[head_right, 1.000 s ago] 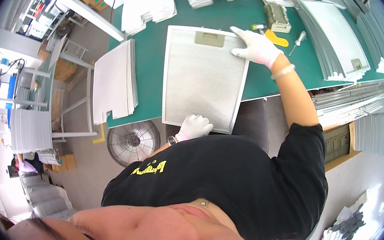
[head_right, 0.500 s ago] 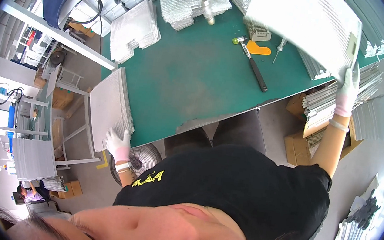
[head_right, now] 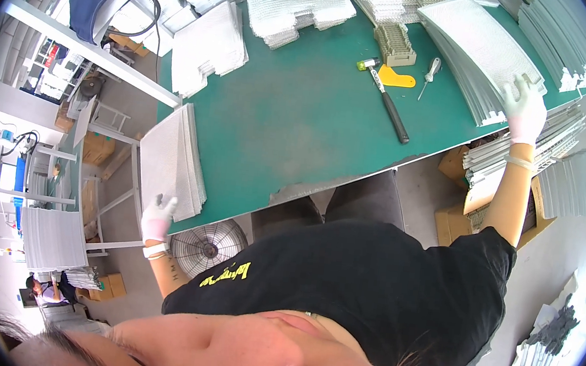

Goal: Assembling metal mesh filters by attaching a metal bracket with a screwdriver and hammer.

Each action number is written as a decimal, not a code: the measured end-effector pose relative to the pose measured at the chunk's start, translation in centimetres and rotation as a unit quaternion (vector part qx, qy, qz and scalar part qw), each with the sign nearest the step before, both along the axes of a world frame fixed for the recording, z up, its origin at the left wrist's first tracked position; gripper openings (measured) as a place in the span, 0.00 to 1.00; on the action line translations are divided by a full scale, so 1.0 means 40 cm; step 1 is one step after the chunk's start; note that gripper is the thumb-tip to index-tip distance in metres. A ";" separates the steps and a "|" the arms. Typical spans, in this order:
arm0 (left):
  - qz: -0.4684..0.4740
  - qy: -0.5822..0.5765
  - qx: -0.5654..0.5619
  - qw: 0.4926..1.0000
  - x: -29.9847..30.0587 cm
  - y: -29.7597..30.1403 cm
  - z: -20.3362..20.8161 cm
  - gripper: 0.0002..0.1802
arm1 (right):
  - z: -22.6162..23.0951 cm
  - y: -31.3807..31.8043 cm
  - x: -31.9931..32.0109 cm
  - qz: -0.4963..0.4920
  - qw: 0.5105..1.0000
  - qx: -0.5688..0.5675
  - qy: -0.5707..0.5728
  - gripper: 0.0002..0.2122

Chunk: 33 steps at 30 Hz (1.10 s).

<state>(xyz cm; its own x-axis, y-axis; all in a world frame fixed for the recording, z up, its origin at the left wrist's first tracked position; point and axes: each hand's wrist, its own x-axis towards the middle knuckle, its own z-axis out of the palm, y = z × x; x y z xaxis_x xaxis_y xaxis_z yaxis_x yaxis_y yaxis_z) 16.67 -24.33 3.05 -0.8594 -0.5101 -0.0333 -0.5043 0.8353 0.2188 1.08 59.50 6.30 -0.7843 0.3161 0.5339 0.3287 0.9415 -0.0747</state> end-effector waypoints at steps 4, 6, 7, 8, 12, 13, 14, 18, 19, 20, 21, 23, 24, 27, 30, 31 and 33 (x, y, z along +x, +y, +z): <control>0.018 0.154 0.195 0.968 0.014 -0.077 0.148 0.31 | -0.042 -0.021 0.005 0.129 0.988 0.070 0.047 0.15; 0.057 0.280 0.264 0.921 0.037 -0.083 0.207 0.28 | -0.049 -0.026 0.000 0.117 0.989 0.081 0.036 0.13; 0.127 0.339 0.332 0.871 0.049 -0.037 0.261 0.27 | -0.061 -0.025 -0.006 0.123 0.989 0.081 0.033 0.13; 0.119 0.355 0.357 0.856 0.077 -0.032 0.288 0.28 | -0.061 -0.023 -0.008 0.129 0.988 0.074 0.041 0.13; -0.070 0.324 0.240 0.912 0.104 0.212 0.330 0.27 | -0.036 -0.050 -0.001 0.091 0.989 0.114 0.022 0.14; -0.102 0.294 0.223 0.924 0.079 0.305 0.318 0.27 | -0.023 -0.073 0.007 0.061 0.985 0.159 0.006 0.15; -0.110 0.273 0.186 0.938 0.053 0.357 0.264 0.28 | -0.018 -0.103 0.007 0.069 0.984 0.161 0.009 0.15; -0.319 0.125 0.087 0.935 -0.034 0.596 0.046 0.27 | 0.010 -0.429 -0.014 0.134 0.961 0.135 0.203 0.17; -0.359 0.057 0.168 0.917 -0.060 0.642 0.001 0.28 | 0.005 -0.535 -0.022 0.248 0.952 0.044 0.175 0.17; -0.422 0.085 0.188 0.883 -0.075 0.673 -0.053 0.29 | -0.033 -0.624 -0.033 0.324 0.935 0.000 0.141 0.17; -0.435 0.006 0.223 0.873 -0.095 0.699 -0.032 0.30 | -0.086 -0.699 -0.039 0.415 0.908 -0.056 0.021 0.17; -0.490 -0.103 0.198 0.843 -0.168 0.686 0.038 0.30 | -0.170 -0.815 -0.040 0.488 0.865 0.007 -0.114 0.20; -0.501 -0.050 0.169 0.847 -0.213 0.652 0.041 0.30 | -0.224 -0.837 -0.046 0.496 0.854 0.002 -0.159 0.21; -0.436 0.061 0.088 0.894 -0.435 0.488 0.062 0.28 | -0.271 -0.879 -0.080 0.504 0.835 -0.008 -0.221 0.24; -0.320 0.205 -0.071 0.922 -0.717 0.280 0.032 0.23 | -0.277 -0.892 -0.106 0.506 0.836 0.011 -0.210 0.24; -0.377 0.099 -0.315 0.865 -0.817 0.078 -0.007 0.24 | -0.242 -0.927 -0.118 0.536 0.819 0.011 -0.204 0.24; -0.217 0.161 -0.168 0.948 -0.936 0.107 -0.037 0.26 | -0.254 -0.897 -0.125 0.515 0.828 -0.004 -0.221 0.24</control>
